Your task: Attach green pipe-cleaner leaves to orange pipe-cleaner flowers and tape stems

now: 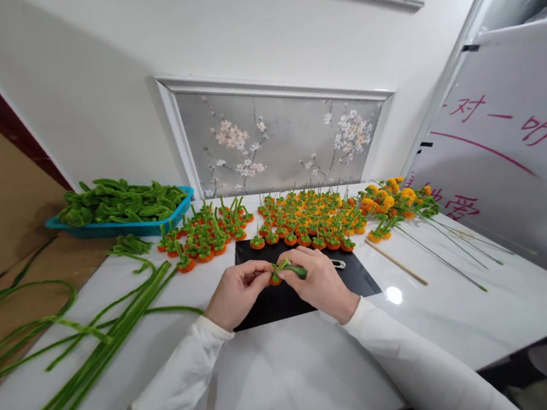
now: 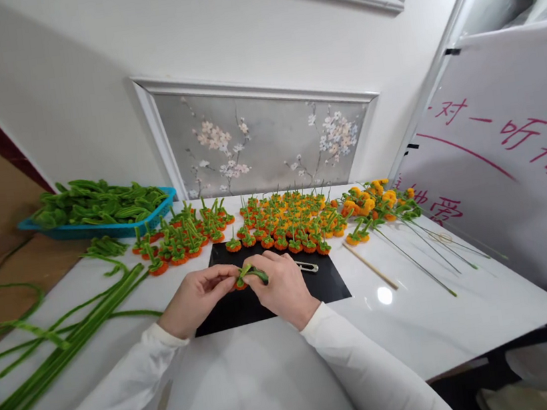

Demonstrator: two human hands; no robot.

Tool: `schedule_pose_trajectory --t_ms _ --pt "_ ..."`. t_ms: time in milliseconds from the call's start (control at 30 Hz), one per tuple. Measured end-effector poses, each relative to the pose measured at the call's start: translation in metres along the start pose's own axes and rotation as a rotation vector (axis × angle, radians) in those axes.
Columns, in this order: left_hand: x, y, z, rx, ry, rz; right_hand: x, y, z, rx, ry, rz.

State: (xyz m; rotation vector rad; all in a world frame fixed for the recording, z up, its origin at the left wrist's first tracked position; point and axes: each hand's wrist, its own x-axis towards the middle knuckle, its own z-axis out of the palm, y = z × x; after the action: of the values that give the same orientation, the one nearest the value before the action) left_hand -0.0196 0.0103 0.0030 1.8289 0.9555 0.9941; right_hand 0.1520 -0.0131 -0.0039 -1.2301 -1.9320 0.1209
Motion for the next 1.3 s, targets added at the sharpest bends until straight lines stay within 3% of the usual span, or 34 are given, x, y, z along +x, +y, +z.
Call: schedule_pose_trajectory --t_ms 200,567,800,933,1133,1300 --pt "-0.001 0.001 0.0 0.063 -0.016 0.057 0.0 0.003 0.001 0.027 -0.039 0.0" --pt "-0.003 0.009 -0.001 0.066 -0.056 0.004 -0.002 0.002 0.003 -0.046 -0.08 -0.052" --pt "-0.004 0.01 -0.006 -0.004 -0.254 -0.186 -0.003 0.007 -0.003 -0.174 -0.195 -0.407" --pt "-0.007 0.01 -0.004 -0.012 -0.281 -0.236 -0.003 0.004 -0.004 -0.264 -0.234 -0.456" --pt "-0.007 0.009 -0.003 -0.053 -0.219 -0.215 -0.006 0.003 -0.003 -0.175 -0.281 -0.38" --pt "-0.004 0.008 -0.006 -0.192 -0.114 -0.078 -0.001 0.011 0.001 0.279 -0.177 -0.012"
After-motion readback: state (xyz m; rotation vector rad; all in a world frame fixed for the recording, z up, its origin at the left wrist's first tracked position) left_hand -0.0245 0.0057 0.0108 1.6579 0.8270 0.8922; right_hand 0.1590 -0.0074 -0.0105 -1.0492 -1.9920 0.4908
